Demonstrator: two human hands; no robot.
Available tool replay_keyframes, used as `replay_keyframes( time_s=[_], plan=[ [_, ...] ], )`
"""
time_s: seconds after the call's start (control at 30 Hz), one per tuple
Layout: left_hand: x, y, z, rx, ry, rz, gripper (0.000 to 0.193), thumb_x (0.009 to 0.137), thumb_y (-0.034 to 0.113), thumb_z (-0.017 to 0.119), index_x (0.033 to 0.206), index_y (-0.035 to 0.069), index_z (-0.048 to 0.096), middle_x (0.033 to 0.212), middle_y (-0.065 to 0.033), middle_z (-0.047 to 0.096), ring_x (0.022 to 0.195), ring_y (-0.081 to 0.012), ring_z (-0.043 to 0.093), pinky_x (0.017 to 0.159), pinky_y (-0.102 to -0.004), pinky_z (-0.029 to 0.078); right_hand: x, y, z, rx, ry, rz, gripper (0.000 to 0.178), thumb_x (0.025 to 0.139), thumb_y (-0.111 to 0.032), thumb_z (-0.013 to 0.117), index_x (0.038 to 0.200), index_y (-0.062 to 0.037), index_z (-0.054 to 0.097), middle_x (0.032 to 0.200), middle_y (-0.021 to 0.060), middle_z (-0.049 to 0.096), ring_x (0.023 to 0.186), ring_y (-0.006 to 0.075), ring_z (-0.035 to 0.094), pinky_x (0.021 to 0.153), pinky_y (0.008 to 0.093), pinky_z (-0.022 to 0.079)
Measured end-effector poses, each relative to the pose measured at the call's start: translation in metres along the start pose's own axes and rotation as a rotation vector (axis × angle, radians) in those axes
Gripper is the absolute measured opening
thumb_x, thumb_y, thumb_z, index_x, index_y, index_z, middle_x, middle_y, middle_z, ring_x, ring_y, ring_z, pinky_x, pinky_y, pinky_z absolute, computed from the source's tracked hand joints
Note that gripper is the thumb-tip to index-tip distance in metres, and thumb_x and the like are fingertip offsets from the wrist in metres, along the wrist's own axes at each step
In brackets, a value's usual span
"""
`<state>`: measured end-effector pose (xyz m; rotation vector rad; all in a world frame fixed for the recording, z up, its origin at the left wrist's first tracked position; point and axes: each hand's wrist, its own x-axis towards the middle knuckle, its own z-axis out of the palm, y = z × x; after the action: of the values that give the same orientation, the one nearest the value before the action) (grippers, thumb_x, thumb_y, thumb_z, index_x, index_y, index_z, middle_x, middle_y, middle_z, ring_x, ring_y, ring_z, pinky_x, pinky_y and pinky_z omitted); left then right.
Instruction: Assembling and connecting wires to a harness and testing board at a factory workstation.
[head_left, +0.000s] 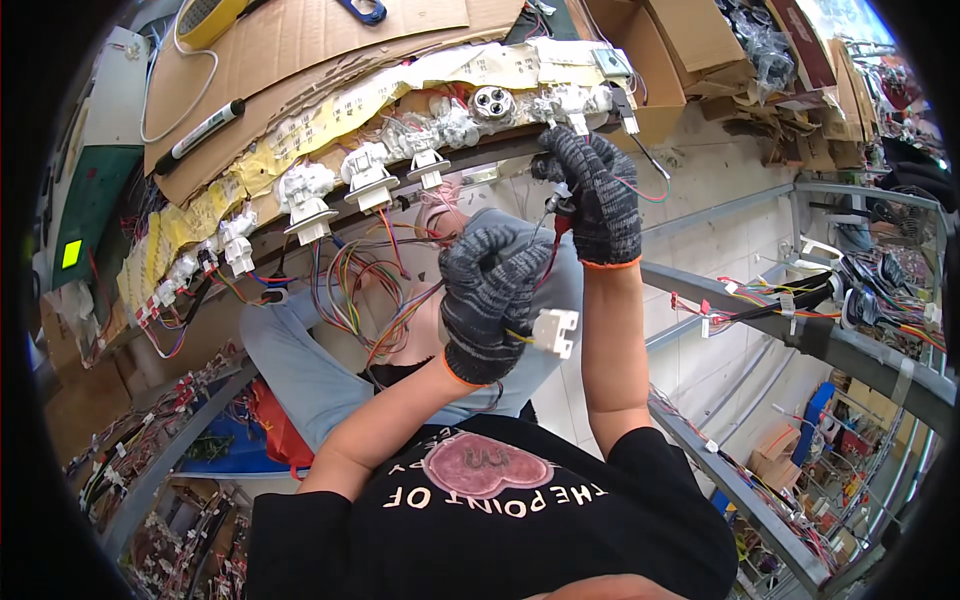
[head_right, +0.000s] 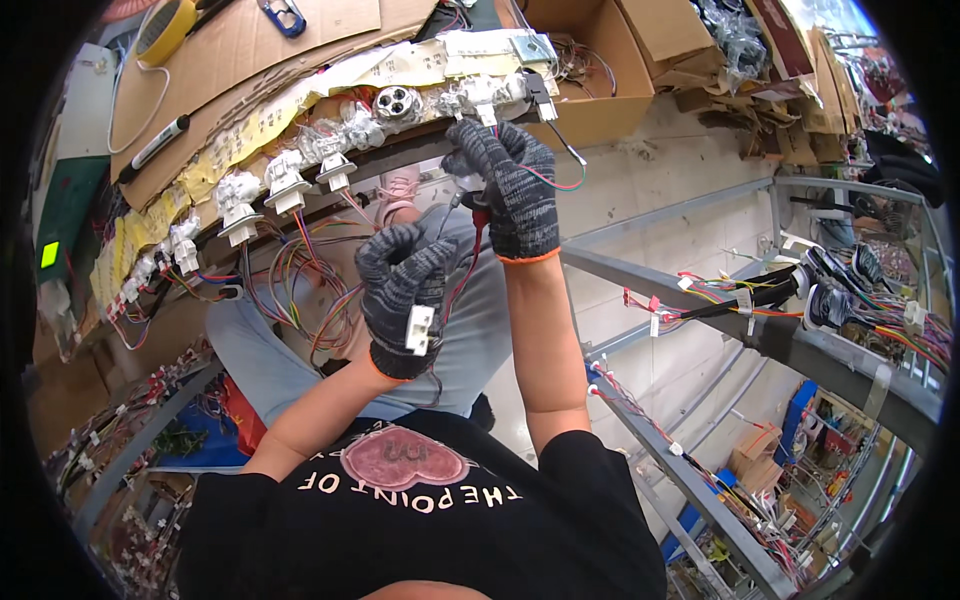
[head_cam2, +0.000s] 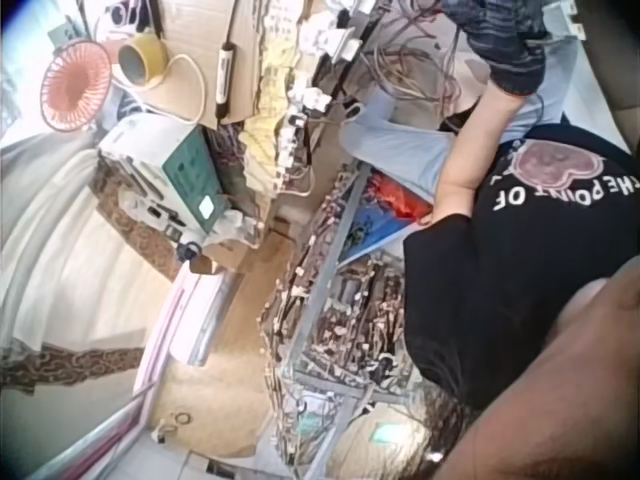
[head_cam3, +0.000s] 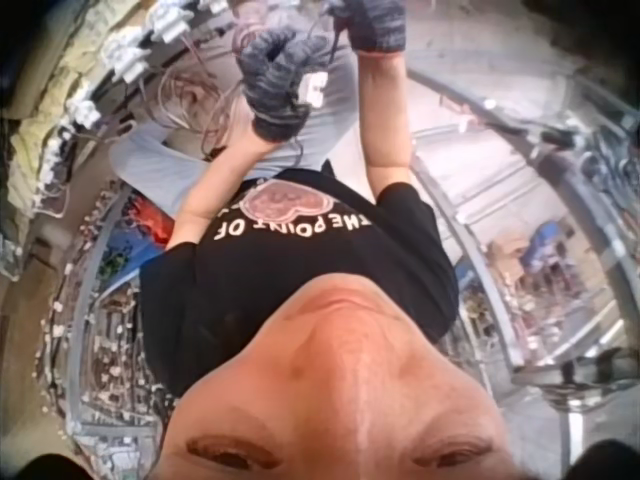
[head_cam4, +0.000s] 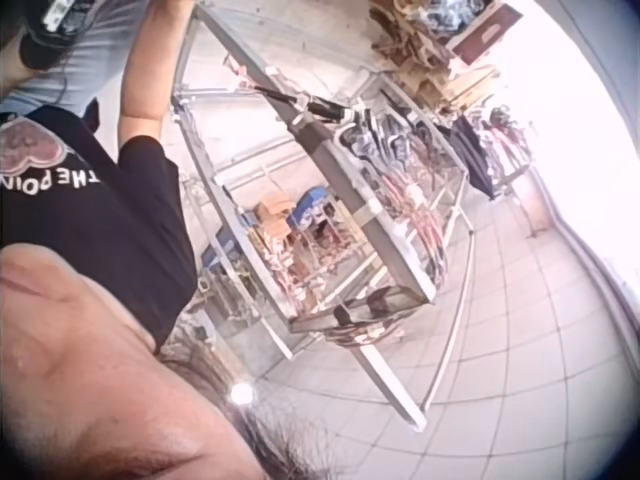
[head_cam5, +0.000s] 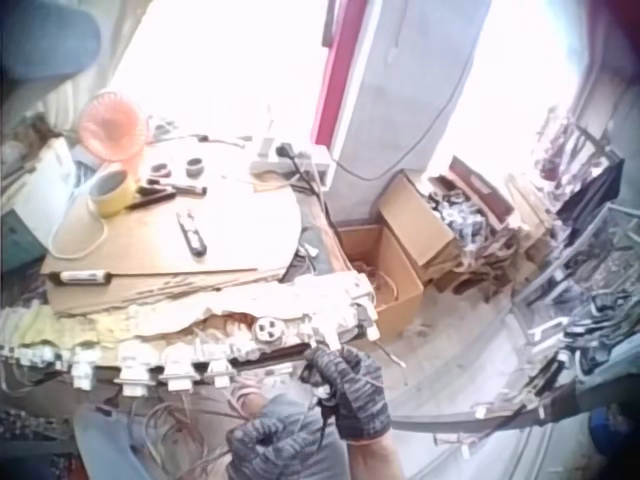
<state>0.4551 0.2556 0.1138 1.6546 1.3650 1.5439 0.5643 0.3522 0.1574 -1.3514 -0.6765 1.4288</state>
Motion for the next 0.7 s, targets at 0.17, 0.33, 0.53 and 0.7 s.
replay_keyframes(
  time_s=[0.17, 0.33, 0.53, 0.7],
  plan=[
    [0.006, 0.007, -0.021, 0.089, -0.062, 0.065, 0.015, 0.077, 0.007, 0.055, 0.092, 0.003, 0.059, 0.085, -0.0108, 0.053, 0.076, -0.0273, 0.050, 0.075, -0.0367, 0.038, 0.002, 0.005, 0.004, -0.016, 0.022, -0.032, 0.020, 0.077, -0.020, 0.062, 0.083, -0.0015, 0.063, 0.065, 0.0044, 0.061, 0.058, 0.0105, 0.058, 0.047, 0.0201, 0.041],
    [-0.008, 0.012, -0.024, -0.646, -0.091, -0.477, 0.019, 0.089, 0.016, 0.049, 0.099, 0.000, 0.052, 0.070, -0.0039, 0.053, 0.056, -0.0110, 0.049, 0.051, -0.0230, 0.039, 0.000, 0.009, 0.009, -0.050, 0.070, -0.040, 0.023, 0.080, -0.025, 0.059, 0.083, -0.0025, 0.062, 0.064, 0.0033, 0.060, 0.060, 0.0106, 0.059, 0.047, 0.0199, 0.041],
    [-0.006, 0.004, -0.016, -0.793, 0.141, -0.723, 0.031, 0.090, 0.035, 0.045, 0.099, 0.006, 0.050, 0.073, 0.0012, 0.053, 0.058, -0.0061, 0.047, 0.052, -0.0176, 0.039, -0.001, 0.011, 0.019, -0.002, 0.112, -0.099, 0.021, 0.080, -0.023, 0.059, 0.083, -0.0026, 0.062, 0.065, 0.0031, 0.061, 0.060, 0.0107, 0.059, 0.048, 0.0205, 0.042],
    [0.000, 0.008, -0.023, -0.618, -0.032, -0.646, 0.024, 0.090, 0.033, 0.048, 0.088, 0.009, 0.048, 0.074, 0.0027, 0.050, 0.060, -0.0044, 0.046, 0.052, -0.0168, 0.038, 0.000, 0.009, -0.003, -0.253, 0.085, -0.134, 0.023, 0.081, -0.024, 0.061, 0.085, -0.0020, 0.061, 0.072, 0.0033, 0.061, 0.056, 0.0083, 0.053, 0.049, 0.0211, 0.040]
  ],
)
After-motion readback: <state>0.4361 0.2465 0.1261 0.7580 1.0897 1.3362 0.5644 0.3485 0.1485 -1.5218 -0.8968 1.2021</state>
